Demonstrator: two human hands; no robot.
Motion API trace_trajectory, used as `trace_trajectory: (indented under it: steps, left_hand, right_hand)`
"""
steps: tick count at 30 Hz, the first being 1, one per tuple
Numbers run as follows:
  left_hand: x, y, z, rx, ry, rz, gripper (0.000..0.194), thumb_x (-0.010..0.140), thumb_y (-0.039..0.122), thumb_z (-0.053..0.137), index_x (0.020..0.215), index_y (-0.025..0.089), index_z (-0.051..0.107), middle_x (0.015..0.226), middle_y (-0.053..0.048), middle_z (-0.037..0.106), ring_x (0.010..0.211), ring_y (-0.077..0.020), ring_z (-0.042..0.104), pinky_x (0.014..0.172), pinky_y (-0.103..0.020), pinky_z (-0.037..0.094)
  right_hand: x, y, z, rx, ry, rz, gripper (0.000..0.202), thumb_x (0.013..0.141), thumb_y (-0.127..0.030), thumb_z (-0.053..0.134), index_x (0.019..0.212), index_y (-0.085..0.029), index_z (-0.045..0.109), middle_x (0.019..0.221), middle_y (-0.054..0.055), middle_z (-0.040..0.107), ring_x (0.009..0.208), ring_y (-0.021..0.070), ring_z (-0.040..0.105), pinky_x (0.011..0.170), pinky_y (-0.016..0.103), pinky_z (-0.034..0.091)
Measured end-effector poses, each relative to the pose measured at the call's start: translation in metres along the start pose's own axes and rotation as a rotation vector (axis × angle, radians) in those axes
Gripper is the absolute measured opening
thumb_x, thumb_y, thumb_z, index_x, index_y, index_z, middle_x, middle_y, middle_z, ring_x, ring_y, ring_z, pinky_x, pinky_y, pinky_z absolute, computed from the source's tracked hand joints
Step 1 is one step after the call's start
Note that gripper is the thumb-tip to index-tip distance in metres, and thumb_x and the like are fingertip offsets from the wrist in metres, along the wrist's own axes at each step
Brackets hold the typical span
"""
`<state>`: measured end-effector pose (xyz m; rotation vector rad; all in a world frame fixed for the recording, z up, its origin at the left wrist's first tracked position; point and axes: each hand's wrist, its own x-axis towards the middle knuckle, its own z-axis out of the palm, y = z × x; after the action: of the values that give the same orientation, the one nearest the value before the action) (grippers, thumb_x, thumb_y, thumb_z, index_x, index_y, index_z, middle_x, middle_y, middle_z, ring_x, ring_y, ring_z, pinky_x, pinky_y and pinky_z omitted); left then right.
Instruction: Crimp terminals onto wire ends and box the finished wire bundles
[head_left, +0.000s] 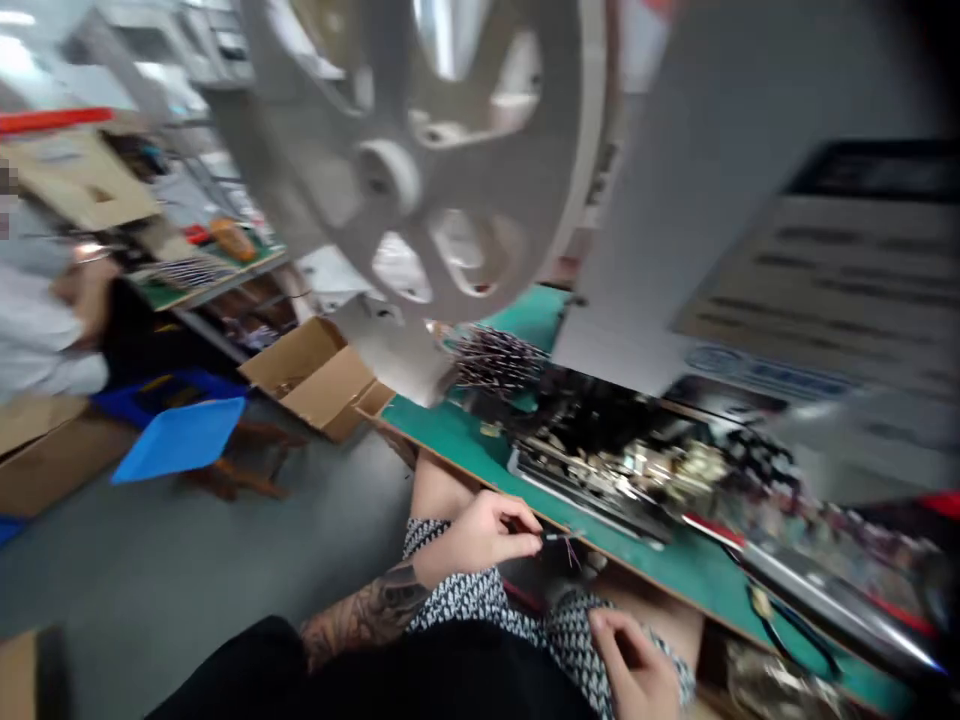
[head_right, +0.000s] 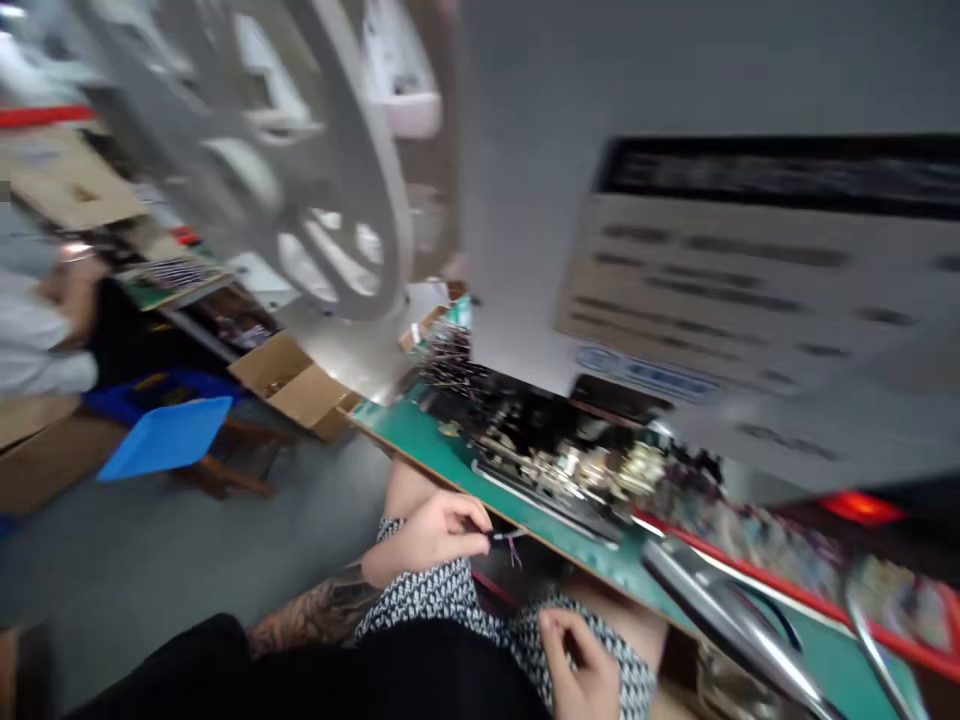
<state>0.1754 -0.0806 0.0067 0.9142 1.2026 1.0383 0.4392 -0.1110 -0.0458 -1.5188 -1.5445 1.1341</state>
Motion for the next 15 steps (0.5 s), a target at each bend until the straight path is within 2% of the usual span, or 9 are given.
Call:
trace_trajectory:
  steps: [1, 3, 8, 10, 12, 15]
  left_hand:
    - [0.006, 0.006, 0.006, 0.013, -0.024, -0.001, 0.034, 0.07, 0.037, 0.095, 0.089, 0.012, 0.081, 0.091, -0.009, 0.078, 0.079, -0.0165, 0.07, 0.072, -0.026, 0.054]
    - [0.014, 0.017, 0.018, 0.036, -0.065, 0.001, 0.033, 0.073, 0.039, 0.093, 0.088, 0.012, 0.081, 0.09, -0.008, 0.077, 0.078, -0.0172, 0.071, 0.069, -0.025, 0.055]
    - [0.02, 0.035, 0.038, 0.066, -0.119, -0.044, 0.03, 0.077, 0.039, 0.09, 0.087, 0.014, 0.078, 0.082, -0.008, 0.079, 0.071, -0.0192, 0.073, 0.06, -0.026, 0.056]
    - [0.02, 0.037, 0.041, 0.046, -0.115, -0.07, 0.028, 0.077, 0.038, 0.089, 0.087, 0.015, 0.076, 0.084, -0.009, 0.08, 0.075, -0.0215, 0.075, 0.063, -0.029, 0.059]
    - [0.021, 0.038, 0.04, 0.028, -0.091, -0.033, 0.023, 0.077, 0.034, 0.088, 0.084, 0.016, 0.075, 0.089, -0.011, 0.08, 0.081, -0.0227, 0.077, 0.071, -0.032, 0.062]
    - [0.02, 0.041, 0.036, 0.04, -0.038, 0.087, 0.016, 0.076, 0.027, 0.086, 0.077, 0.018, 0.073, 0.095, -0.011, 0.079, 0.086, -0.0226, 0.076, 0.073, -0.032, 0.062]
  right_hand:
    - [0.002, -0.003, -0.003, 0.054, -0.005, -0.008, 0.05, 0.088, -0.071, 0.071, 0.077, -0.023, 0.078, 0.076, 0.007, 0.075, 0.072, 0.0293, 0.071, 0.067, 0.038, 0.06]
    - [0.009, -0.016, -0.009, 0.133, 0.012, -0.028, 0.045, 0.09, -0.063, 0.073, 0.078, -0.02, 0.079, 0.072, 0.006, 0.073, 0.068, 0.0245, 0.067, 0.066, 0.033, 0.057]
    - [0.029, -0.06, -0.015, 0.371, 0.065, 0.061, 0.034, 0.093, -0.053, 0.077, 0.092, -0.02, 0.081, 0.08, 0.005, 0.073, 0.073, 0.021, 0.066, 0.07, 0.031, 0.056]
    - [0.037, -0.069, -0.013, 0.44, 0.053, 0.085, 0.033, 0.091, -0.052, 0.08, 0.099, -0.02, 0.082, 0.083, 0.005, 0.073, 0.075, 0.0204, 0.066, 0.073, 0.031, 0.057]
    - [0.044, -0.072, -0.01, 0.463, 0.023, 0.08, 0.035, 0.089, -0.051, 0.082, 0.105, -0.019, 0.081, 0.083, 0.005, 0.072, 0.075, 0.0197, 0.065, 0.071, 0.03, 0.057]
    - [0.052, -0.077, -0.004, 0.409, 0.04, 0.045, 0.03, 0.091, -0.048, 0.08, 0.095, -0.019, 0.079, 0.076, 0.004, 0.069, 0.067, 0.0184, 0.062, 0.063, 0.029, 0.053]
